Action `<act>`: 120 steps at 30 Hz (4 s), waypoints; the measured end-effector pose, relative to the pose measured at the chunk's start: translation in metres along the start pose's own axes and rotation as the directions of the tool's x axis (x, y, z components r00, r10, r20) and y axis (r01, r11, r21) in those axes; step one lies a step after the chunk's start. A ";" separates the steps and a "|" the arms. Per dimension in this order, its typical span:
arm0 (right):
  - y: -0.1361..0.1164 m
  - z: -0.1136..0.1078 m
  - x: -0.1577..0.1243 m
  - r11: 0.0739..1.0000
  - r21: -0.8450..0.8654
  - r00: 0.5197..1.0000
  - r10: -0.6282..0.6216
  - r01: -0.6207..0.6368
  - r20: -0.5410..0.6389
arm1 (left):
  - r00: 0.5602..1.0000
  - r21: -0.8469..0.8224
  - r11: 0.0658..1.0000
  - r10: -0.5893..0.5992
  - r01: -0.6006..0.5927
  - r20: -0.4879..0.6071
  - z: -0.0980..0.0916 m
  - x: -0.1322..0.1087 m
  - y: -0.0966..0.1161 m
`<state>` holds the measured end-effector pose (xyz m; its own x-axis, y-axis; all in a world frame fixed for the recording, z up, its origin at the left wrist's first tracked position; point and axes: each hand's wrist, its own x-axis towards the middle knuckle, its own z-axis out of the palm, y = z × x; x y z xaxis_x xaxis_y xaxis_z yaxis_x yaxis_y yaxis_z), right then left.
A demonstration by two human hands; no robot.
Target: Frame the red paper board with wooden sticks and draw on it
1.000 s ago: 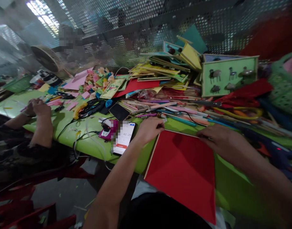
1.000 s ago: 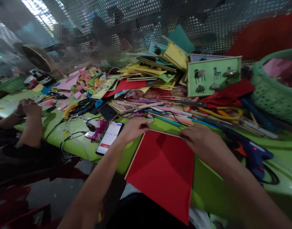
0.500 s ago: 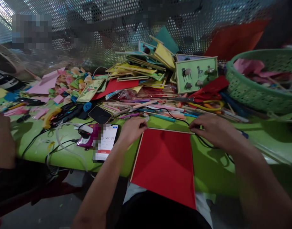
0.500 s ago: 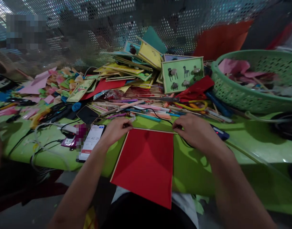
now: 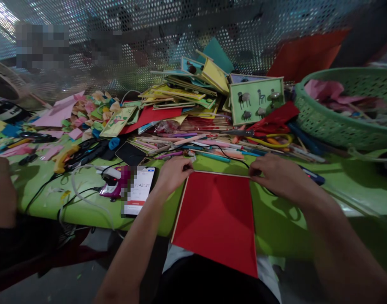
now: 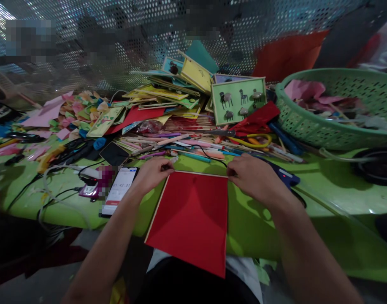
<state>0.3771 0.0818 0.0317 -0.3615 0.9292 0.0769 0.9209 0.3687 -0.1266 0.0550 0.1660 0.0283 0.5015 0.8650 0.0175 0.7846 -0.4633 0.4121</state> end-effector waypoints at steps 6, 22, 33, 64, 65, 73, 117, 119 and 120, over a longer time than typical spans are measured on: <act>-0.001 0.001 0.000 1.000 0.001 1.000 0.011 -0.011 0.014 | 1.000 -0.013 1.000 -0.005 0.005 0.004 -0.001 -0.001 0.001; 0.019 0.011 -0.002 0.994 0.079 0.977 -0.055 0.073 -0.207 | 0.999 -0.012 1.000 -0.024 0.024 -0.043 0.005 -0.002 -0.003; -0.006 0.017 0.008 0.989 -0.066 0.926 -0.148 0.133 -0.347 | 0.946 0.144 0.962 0.257 -0.232 -0.199 -0.012 -0.009 0.066; -0.028 0.010 0.012 0.990 0.141 0.803 0.071 0.016 -0.592 | 0.953 -0.294 0.939 0.088 -0.176 -0.289 -0.009 0.021 0.084; -0.028 0.009 0.012 0.989 0.146 0.794 0.082 0.009 -0.603 | 0.948 -0.318 0.933 0.068 -0.171 -0.310 -0.010 0.023 0.082; -0.004 -0.006 0.001 0.951 0.238 0.566 0.308 -0.196 -0.764 | 0.902 -0.412 0.900 -0.057 -0.139 -0.429 -0.009 0.028 0.043; 0.057 0.004 0.084 0.925 -0.228 0.951 0.286 -0.305 -0.114 | 0.923 -0.522 0.842 -0.081 -0.138 -0.375 -0.012 0.031 0.031; 0.058 0.004 0.088 0.920 -0.232 0.949 0.301 -0.316 -0.096 | 0.932 -0.516 0.844 -0.057 -0.146 -0.357 -0.011 0.031 0.033; 0.058 0.003 0.090 0.919 -0.231 0.948 0.307 -0.318 -0.084 | 0.935 -0.513 0.845 -0.050 -0.148 -0.351 -0.010 0.030 0.033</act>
<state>0.3979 0.1873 0.0282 -0.0475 0.9920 0.1167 0.9955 0.0374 0.0871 0.0927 0.1788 0.0520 0.3016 0.8995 0.3160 0.4018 -0.4205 0.8135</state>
